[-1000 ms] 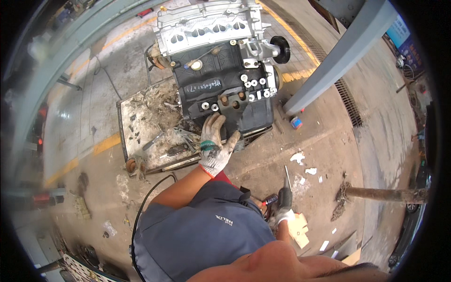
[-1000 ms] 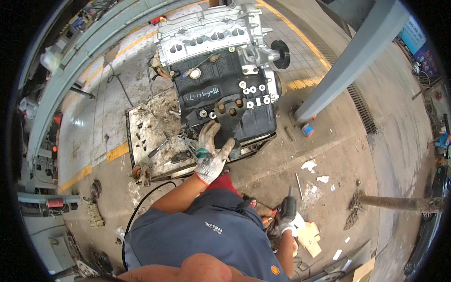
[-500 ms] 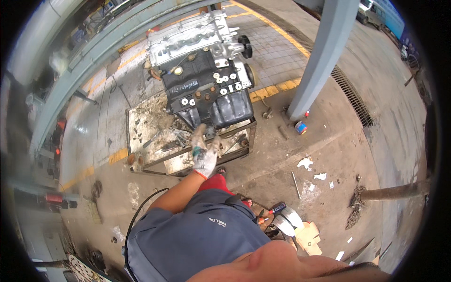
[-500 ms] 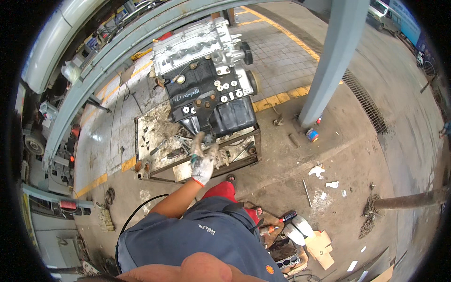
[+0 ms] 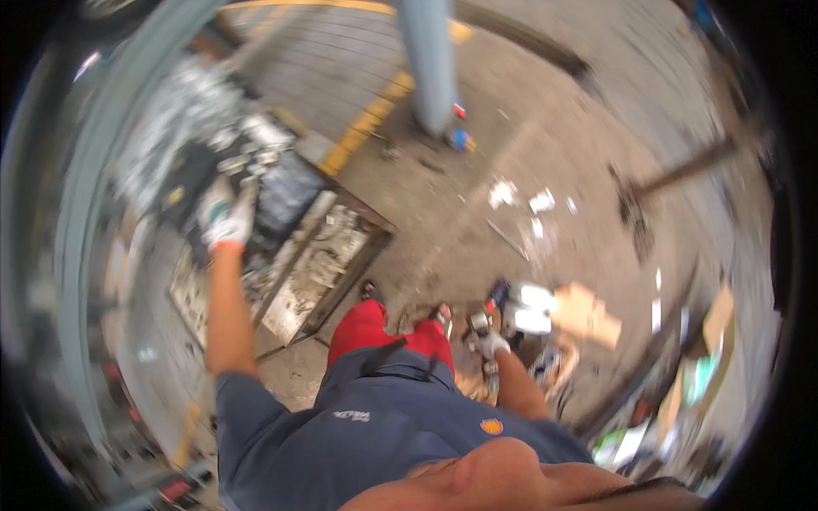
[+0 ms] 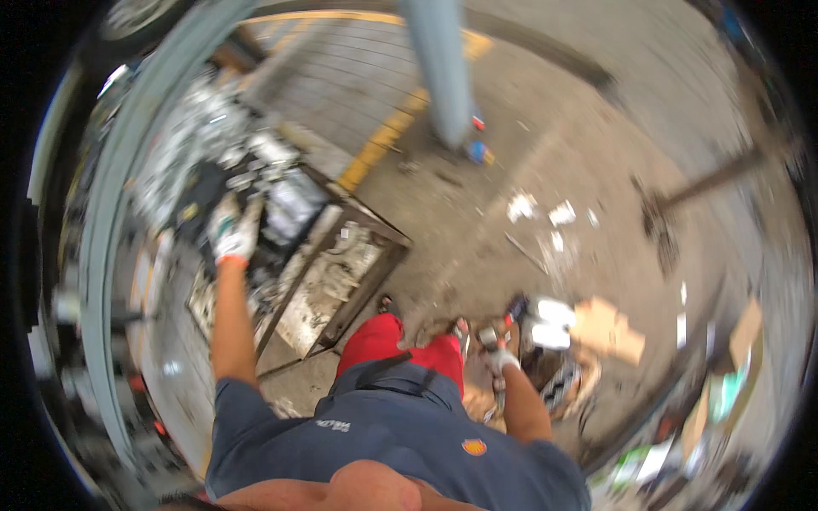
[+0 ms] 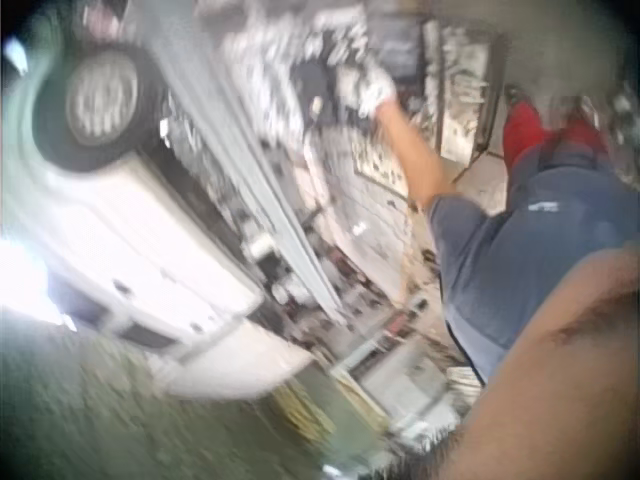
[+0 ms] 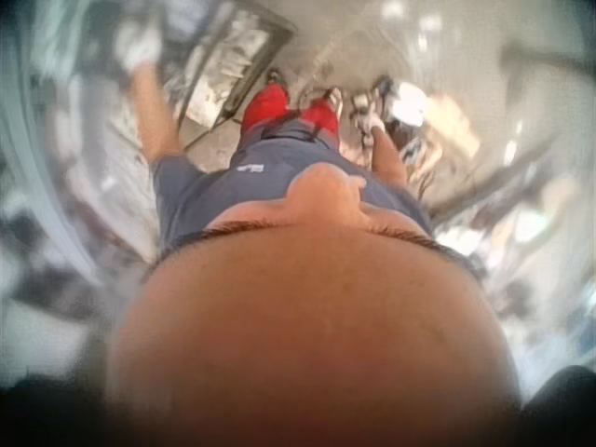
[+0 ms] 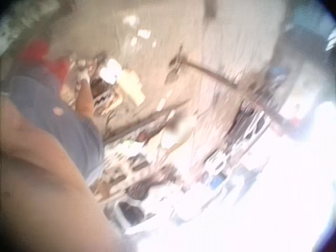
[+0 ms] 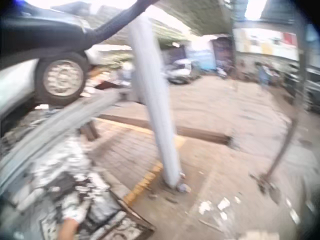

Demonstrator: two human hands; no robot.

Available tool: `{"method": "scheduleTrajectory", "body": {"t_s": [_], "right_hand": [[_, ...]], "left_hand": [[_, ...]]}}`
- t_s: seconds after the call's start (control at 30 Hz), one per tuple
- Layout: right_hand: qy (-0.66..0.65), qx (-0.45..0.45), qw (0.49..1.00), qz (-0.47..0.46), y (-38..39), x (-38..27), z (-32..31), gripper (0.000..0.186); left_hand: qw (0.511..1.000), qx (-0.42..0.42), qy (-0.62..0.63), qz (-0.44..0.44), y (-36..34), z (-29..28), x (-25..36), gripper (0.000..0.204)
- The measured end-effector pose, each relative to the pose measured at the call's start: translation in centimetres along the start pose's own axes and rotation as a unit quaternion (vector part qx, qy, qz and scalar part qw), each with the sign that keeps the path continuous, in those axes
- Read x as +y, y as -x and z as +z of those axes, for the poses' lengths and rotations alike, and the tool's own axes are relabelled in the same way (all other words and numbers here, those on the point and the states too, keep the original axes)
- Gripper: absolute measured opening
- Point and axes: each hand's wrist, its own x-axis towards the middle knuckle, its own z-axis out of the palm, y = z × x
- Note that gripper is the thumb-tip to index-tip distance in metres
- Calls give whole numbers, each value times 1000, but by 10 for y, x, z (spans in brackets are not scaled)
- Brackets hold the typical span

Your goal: The person works on a disassembled car engine, using a power tool to tighten bolts on the engine block. They then move to a separate engine component on the floor, wiping it with a cloth and handling small parts from a plastic bag.

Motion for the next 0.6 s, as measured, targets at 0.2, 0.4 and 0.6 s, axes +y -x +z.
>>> {"method": "scheduleTrajectory", "body": {"t_s": [0.2, 0.4, 0.6], "right_hand": [[-2, 49, 998, 38, -87, 16, 24, 71], [21, -47, 990, 129, -172, 14, 51, 76], [78, -105, 970, 203, -327, 41, 83, 71]], "left_hand": [[990, 11, 143, 4, 9, 34, -23, 78], [996, -64, 56, 30, -16, 49, -83, 64], [968, -231, -95, 35, -16, 71, -174, 58]]}}
